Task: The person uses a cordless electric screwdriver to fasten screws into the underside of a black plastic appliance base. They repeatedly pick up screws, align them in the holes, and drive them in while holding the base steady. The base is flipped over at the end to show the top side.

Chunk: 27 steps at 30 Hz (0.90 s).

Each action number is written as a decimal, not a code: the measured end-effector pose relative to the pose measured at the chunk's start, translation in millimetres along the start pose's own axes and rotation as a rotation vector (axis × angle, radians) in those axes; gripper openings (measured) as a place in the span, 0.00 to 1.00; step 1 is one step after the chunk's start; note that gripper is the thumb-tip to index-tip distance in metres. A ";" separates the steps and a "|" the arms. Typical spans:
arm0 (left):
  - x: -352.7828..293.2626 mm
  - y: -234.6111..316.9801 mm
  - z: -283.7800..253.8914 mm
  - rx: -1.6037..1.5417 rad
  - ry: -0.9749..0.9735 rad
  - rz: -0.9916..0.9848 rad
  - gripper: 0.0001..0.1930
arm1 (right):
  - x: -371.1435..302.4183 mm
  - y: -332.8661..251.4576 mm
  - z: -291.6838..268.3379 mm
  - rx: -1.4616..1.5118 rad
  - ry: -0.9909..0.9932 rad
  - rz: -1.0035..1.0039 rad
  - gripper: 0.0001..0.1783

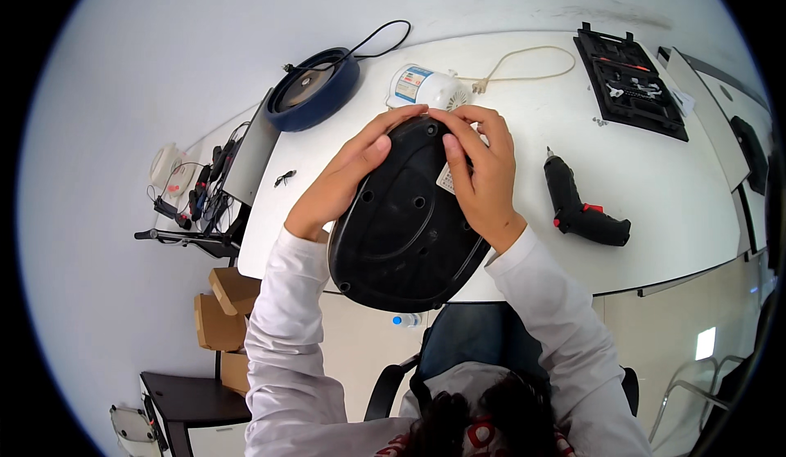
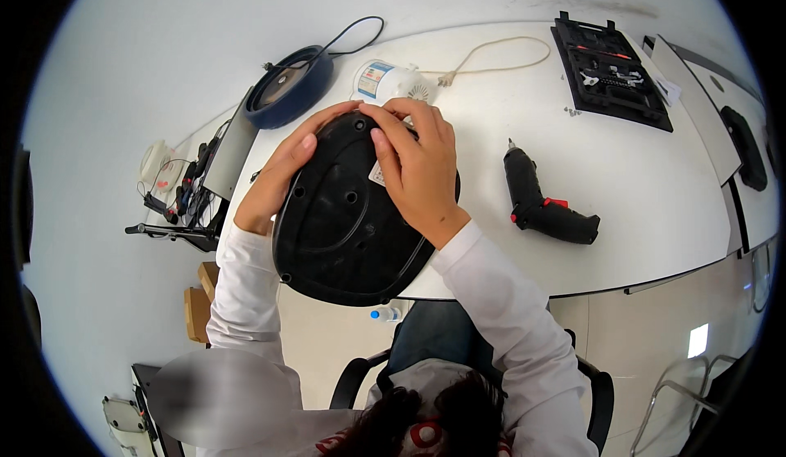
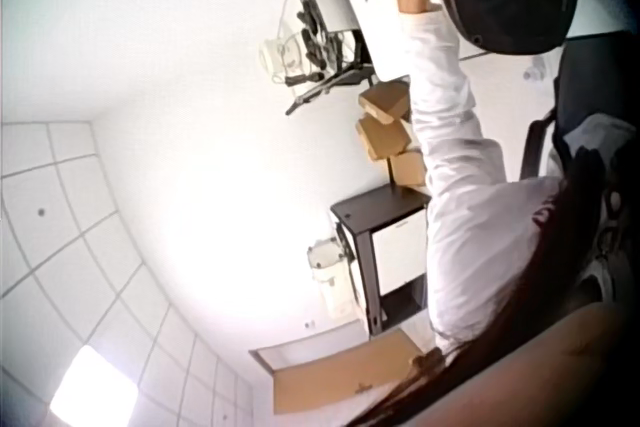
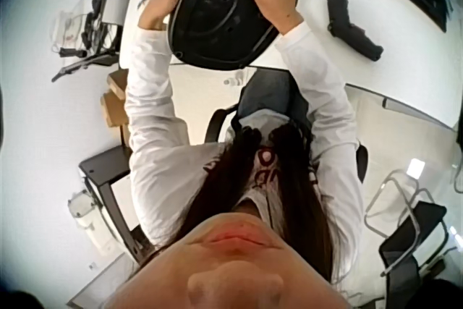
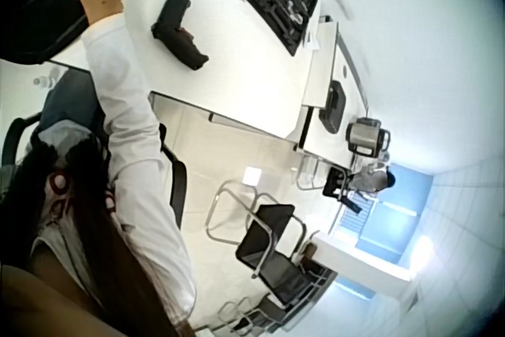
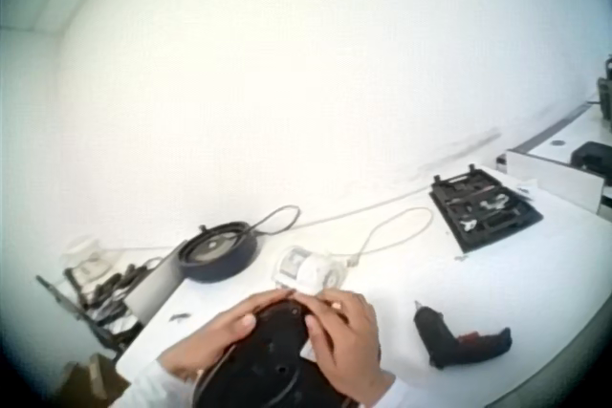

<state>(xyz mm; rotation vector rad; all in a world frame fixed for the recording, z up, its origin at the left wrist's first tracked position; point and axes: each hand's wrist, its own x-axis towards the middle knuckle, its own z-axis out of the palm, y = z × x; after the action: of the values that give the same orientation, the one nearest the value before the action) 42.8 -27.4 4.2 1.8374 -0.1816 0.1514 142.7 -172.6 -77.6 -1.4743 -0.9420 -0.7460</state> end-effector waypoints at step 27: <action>2.6 7.5 -1.3 0.074 0.011 0.042 0.33 | 2.4 4.5 5.1 -0.003 0.015 -0.023 0.11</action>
<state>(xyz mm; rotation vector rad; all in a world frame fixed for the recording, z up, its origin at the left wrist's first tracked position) 43.8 -28.3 12.1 1.9069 -0.2095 0.1993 147.5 -167.3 -78.2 -1.4607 -0.9485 -0.7750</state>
